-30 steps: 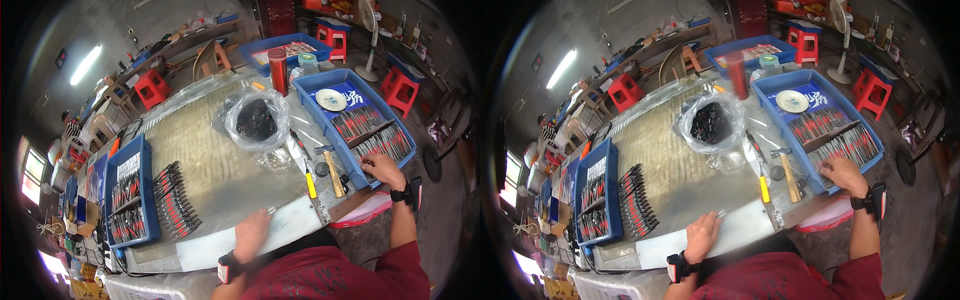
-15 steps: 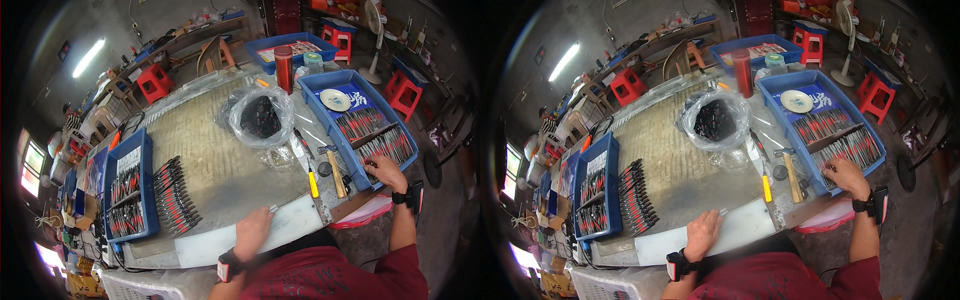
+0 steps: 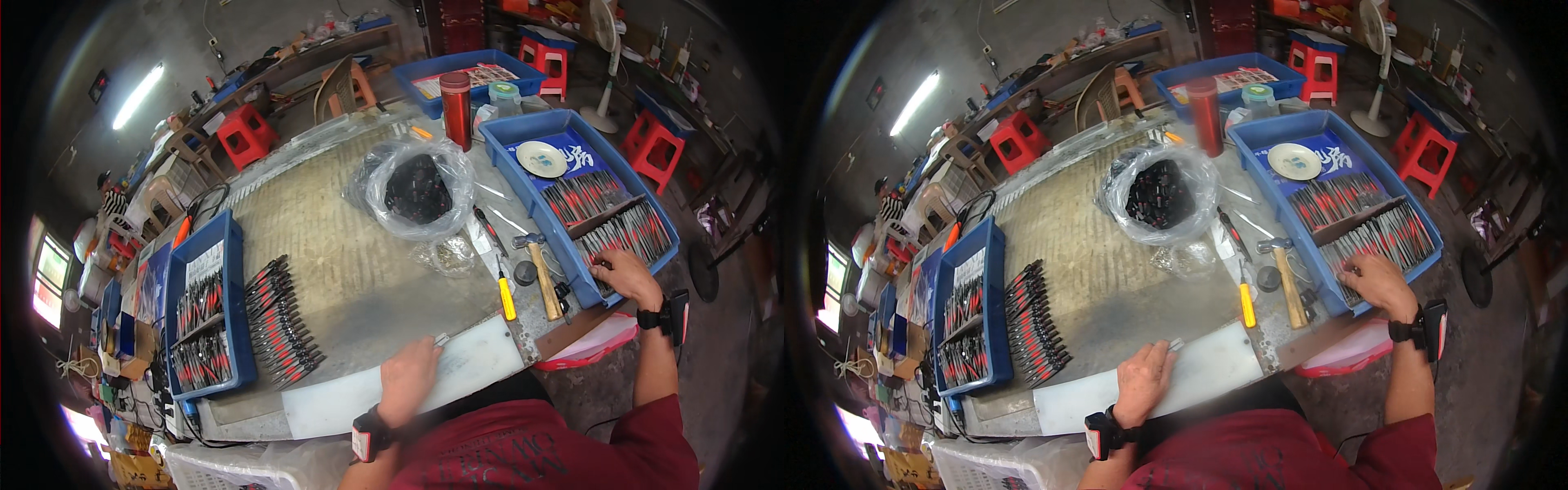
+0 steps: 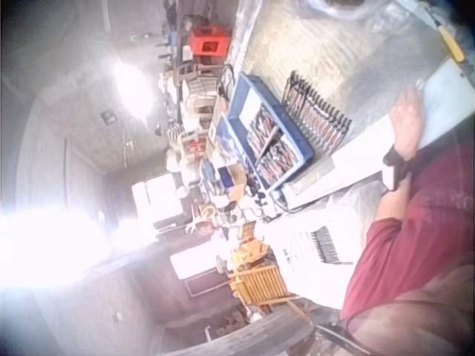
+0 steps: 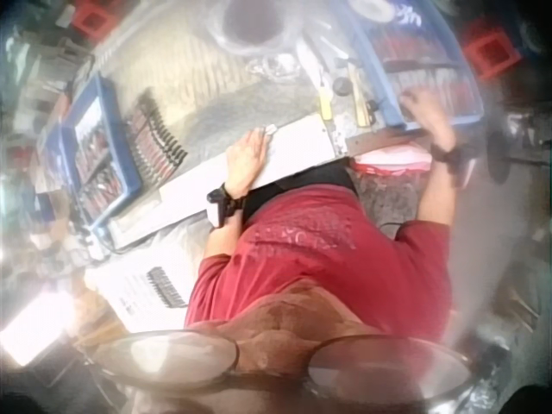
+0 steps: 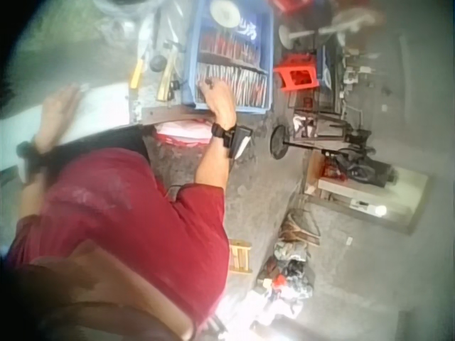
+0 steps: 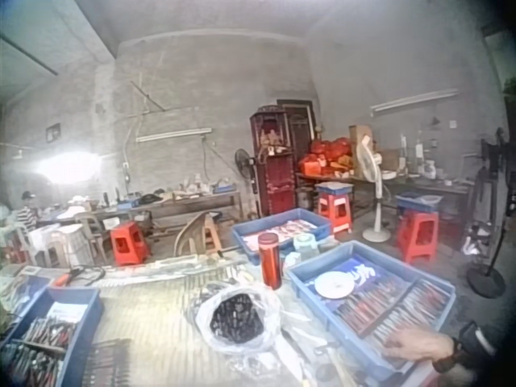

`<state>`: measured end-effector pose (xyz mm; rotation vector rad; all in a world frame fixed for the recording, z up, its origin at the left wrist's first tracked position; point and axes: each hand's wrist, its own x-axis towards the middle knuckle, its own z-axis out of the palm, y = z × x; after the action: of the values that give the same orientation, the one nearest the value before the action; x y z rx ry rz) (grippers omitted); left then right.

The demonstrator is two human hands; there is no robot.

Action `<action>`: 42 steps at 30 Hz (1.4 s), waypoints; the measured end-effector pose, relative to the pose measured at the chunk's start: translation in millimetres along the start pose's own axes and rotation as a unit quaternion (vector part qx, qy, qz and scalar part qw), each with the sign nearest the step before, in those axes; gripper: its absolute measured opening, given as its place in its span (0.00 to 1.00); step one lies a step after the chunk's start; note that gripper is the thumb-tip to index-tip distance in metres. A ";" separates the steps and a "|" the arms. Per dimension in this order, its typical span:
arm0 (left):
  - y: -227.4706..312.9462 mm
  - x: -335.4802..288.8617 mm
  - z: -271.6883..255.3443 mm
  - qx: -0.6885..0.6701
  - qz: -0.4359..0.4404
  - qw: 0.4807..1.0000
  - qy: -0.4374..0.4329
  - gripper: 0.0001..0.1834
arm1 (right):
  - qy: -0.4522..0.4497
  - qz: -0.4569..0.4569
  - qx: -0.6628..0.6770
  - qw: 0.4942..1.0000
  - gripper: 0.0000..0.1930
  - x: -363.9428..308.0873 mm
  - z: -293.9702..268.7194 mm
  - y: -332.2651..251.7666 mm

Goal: The person assembles pliers by inserting a small black component into the metal plier head, then takes a spring from a tray and fits it between the handles. The person then places the assembled plier into a blue tray with others.

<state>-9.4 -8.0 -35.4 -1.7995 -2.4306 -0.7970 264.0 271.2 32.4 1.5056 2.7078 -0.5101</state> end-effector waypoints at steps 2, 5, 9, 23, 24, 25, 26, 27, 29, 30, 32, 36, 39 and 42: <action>0.1 0.1 0.2 -0.001 0.000 1.000 0.002 0.08 | 0.002 0.001 -0.001 1.000 0.19 -0.2 0.0 0.6; 0.4 0.2 1.0 -0.004 -0.004 1.000 0.001 0.08 | 0.015 -0.008 -0.001 1.000 0.19 0.1 0.8 0.0; -0.1 -0.1 1.6 0.003 -0.008 1.000 -0.002 0.07 | 0.013 -0.010 0.002 1.000 0.18 -0.9 0.0 -1.2; 0.6 0.8 1.9 -0.025 -0.001 1.000 0.014 0.06 | 0.009 0.009 0.000 1.000 0.19 -1.6 -1.4 -3.4; 0.9 0.8 2.0 -0.023 -0.007 1.000 0.014 0.05 | 0.008 0.018 -0.004 1.000 0.19 -1.9 -1.4 -3.5; 0.9 1.1 1.9 -0.019 0.003 1.000 0.017 0.06 | 0.006 0.017 -0.003 1.000 0.19 -2.0 -1.4 -3.4; 0.7 1.6 1.7 -0.012 0.010 1.000 0.020 0.06 | 0.008 0.008 -0.001 1.000 0.19 -1.5 -1.4 -3.4; 0.7 1.8 1.6 -0.004 0.017 1.000 0.022 0.06 | 0.007 0.011 -0.004 1.000 0.18 -0.6 -1.1 -3.4; 0.4 1.4 1.3 0.006 0.015 1.000 0.008 0.06 | 0.006 0.012 -0.007 1.000 0.19 -0.8 -1.1 -2.2; 0.0 0.8 1.0 0.012 0.012 1.000 0.003 0.06 | 0.007 0.009 -0.007 1.000 0.19 -0.7 -1.0 -1.7; -1.2 0.6 1.9 -0.002 0.024 1.000 0.015 0.06 | 0.008 0.007 -0.010 1.000 0.19 0.6 0.0 -1.2; -3.7 0.4 4.0 -0.005 0.013 1.000 0.006 0.06 | -0.008 0.012 -0.010 1.000 0.20 3.2 1.8 0.9; -4.2 -2.0 5.2 -0.022 0.001 1.000 0.007 0.08 | 0.031 -0.026 0.003 0.999 0.19 2.8 6.9 7.5; -12.5 -5.4 8.0 -0.024 0.025 0.999 0.022 0.09 | -0.015 -0.010 0.045 0.999 0.20 15.4 14.0 22.3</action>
<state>-16.6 -12.2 -48.8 -1.8310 -2.3493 -0.8883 272.0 290.9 10.5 1.4803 2.7144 -0.6584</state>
